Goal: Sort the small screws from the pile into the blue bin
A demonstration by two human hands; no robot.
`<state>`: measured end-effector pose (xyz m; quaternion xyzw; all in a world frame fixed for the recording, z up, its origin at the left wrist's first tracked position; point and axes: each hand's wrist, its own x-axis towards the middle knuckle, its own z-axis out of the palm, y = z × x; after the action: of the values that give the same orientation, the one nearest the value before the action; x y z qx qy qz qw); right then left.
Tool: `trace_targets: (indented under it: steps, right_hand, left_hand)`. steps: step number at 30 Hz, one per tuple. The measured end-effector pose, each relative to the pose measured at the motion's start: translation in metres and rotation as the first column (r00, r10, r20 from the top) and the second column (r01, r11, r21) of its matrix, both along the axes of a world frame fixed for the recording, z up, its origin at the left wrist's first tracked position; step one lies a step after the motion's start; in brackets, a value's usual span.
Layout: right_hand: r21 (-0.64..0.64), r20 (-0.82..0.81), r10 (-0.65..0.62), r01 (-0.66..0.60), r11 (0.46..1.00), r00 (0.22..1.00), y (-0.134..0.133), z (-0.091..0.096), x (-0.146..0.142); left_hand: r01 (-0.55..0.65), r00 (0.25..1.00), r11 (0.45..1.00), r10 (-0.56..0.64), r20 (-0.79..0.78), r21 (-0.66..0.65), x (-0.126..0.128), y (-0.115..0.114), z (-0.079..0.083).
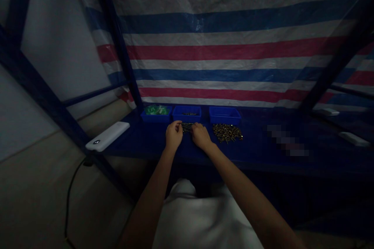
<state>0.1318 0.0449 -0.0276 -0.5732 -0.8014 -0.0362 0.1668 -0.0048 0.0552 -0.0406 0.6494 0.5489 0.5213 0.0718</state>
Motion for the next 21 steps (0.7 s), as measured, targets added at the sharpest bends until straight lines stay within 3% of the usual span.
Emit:
trace_targets:
  steps: [6, 12, 15, 17, 21]
  right_hand:
    - [0.126, 0.135, 0.006, -0.023, 0.992, 0.991, -0.006, 0.010, 0.006]
    - [0.201, 0.221, 0.082, -0.127, 0.971, 0.972, -0.006, 0.024, 0.014]
    - [0.243, 0.121, 0.116, -0.143, 0.960, 0.986, -0.005, 0.025, 0.018]
    - [0.313, -0.047, 0.126, -0.105, 0.944, 0.991, -0.005, 0.022, 0.021]
    - [0.460, -0.454, 0.170, 0.066, 0.886, 0.875, -0.006, 0.007, 0.027]
  left_hand:
    - [0.034, 0.923, 0.999, -0.029, -0.384, 0.006, 0.004, -0.009, 0.003]
    - [0.023, 0.878, 1.000, -0.013, -0.478, 0.015, 0.008, -0.018, 0.010]
    - [0.022, 0.900, 0.999, -0.008, -0.436, 0.029, 0.008, -0.018, 0.012]
    - [0.012, 0.940, 0.999, -0.001, -0.340, 0.029, 0.007, -0.016, 0.014]
    - [0.118, 0.991, 0.992, -0.121, 0.059, 0.049, 0.008, -0.008, 0.027]
